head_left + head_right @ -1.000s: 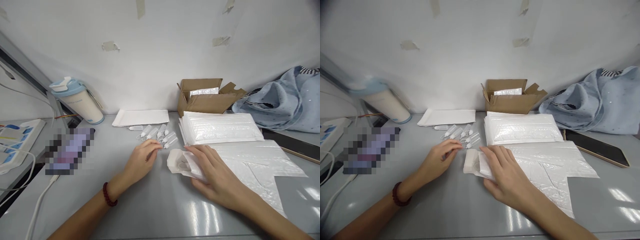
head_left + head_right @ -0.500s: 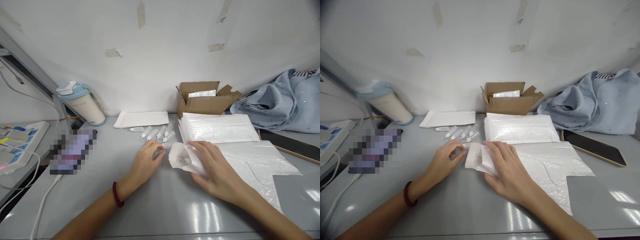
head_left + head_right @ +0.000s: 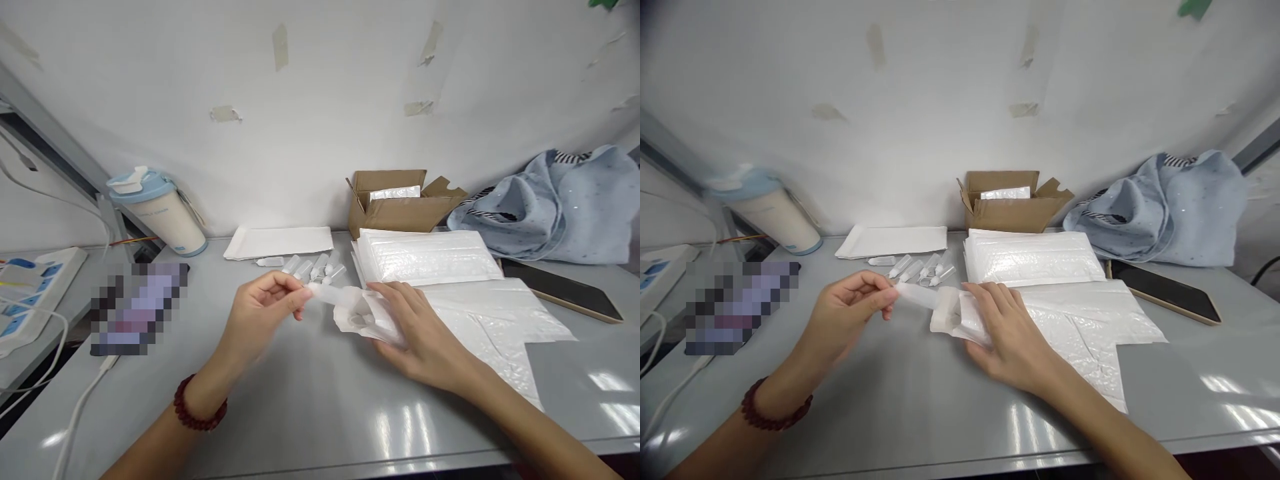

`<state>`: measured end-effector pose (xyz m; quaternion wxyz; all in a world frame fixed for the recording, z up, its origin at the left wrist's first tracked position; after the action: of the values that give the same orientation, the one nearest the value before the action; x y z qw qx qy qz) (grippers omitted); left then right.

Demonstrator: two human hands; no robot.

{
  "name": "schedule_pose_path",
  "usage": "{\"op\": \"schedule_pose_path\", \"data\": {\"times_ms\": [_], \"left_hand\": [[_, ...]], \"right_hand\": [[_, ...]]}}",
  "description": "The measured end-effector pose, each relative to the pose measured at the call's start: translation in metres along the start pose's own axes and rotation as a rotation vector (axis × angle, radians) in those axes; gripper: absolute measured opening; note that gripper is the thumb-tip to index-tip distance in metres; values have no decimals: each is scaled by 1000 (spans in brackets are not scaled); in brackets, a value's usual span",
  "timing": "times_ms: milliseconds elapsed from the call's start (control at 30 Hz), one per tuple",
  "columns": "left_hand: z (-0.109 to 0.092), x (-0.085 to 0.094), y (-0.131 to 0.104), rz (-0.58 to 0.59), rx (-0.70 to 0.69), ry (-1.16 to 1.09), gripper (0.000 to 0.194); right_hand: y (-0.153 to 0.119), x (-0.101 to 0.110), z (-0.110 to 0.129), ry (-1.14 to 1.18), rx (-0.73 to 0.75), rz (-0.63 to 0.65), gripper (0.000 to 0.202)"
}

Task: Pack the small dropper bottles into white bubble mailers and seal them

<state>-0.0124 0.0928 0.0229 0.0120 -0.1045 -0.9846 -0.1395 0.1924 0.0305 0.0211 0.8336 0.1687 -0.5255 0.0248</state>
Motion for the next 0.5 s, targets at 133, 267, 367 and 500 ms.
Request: {"op": "schedule_pose_path", "data": {"times_ms": [133,267,367,500], "left_hand": [[7,-22,-9,180,1,118,11],[16,-41,-19,375,-11,168,11],[16,-43,-22,418,-21,207,14],[15,-37,-19,372,11,255,20]], "right_hand": [[-1,2,0,15,-3,-8,62],[-3,0,2,23,11,-8,61],[-3,-2,3,26,11,-1,57],[-2,0,1,27,-8,9,56]]}}
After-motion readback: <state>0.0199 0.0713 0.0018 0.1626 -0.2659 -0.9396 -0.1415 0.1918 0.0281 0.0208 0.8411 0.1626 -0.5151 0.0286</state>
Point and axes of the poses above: each hand's wrist, its own y-axis towards the middle knuckle, its own x-axis out of the back of the hand, z = x × y, the point moved 6 cm from there along y, towards the middle knuckle, and after that the axes turned 13 degrees about -x, right-handed, at the moved point
